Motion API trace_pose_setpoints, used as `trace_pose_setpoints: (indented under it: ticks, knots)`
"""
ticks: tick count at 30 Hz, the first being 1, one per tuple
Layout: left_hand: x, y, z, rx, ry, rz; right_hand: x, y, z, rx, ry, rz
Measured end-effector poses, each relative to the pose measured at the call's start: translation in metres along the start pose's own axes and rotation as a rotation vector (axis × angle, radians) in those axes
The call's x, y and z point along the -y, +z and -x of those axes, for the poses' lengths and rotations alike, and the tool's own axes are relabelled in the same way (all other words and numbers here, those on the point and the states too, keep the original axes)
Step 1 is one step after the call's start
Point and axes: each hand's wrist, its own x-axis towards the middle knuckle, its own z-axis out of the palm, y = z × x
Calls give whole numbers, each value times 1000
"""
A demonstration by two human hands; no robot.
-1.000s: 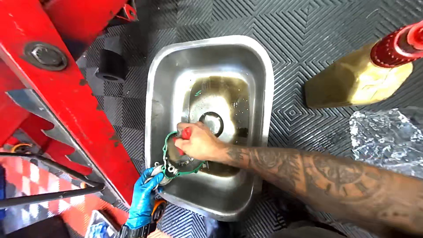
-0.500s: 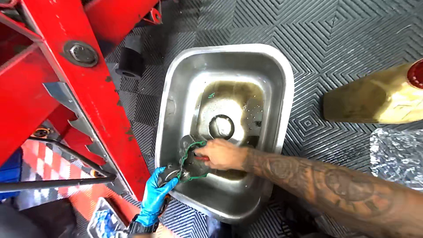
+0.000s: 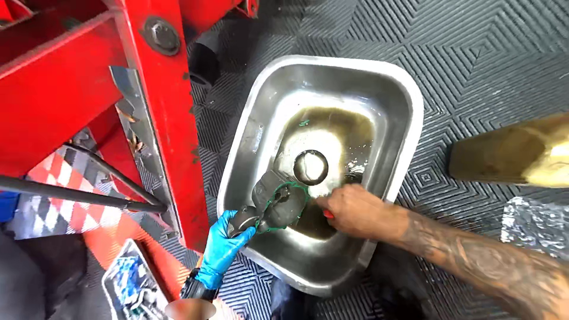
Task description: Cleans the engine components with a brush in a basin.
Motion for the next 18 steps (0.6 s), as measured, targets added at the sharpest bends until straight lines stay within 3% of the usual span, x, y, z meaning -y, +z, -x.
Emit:
trace_pose_setpoints:
  ticks: [3, 6, 9, 13, 18]
  knots:
    - [-4, 11, 9, -43, 23, -36, 12, 10, -3, -144, -29, -311]
    - [-14, 14, 12, -24, 64, -139, 33, 47, -30, -291, -47, -656]
    - [-25, 21, 8, -19, 113, -325, 26, 61, -46, -267, 70, -468]
    - [-46, 26, -3, -19, 75, -377, 31, 56, -38, -326, 26, -131]
    - [-68, 19, -26, 7, -90, -243, 24, 18, -16, -274, 215, -415]
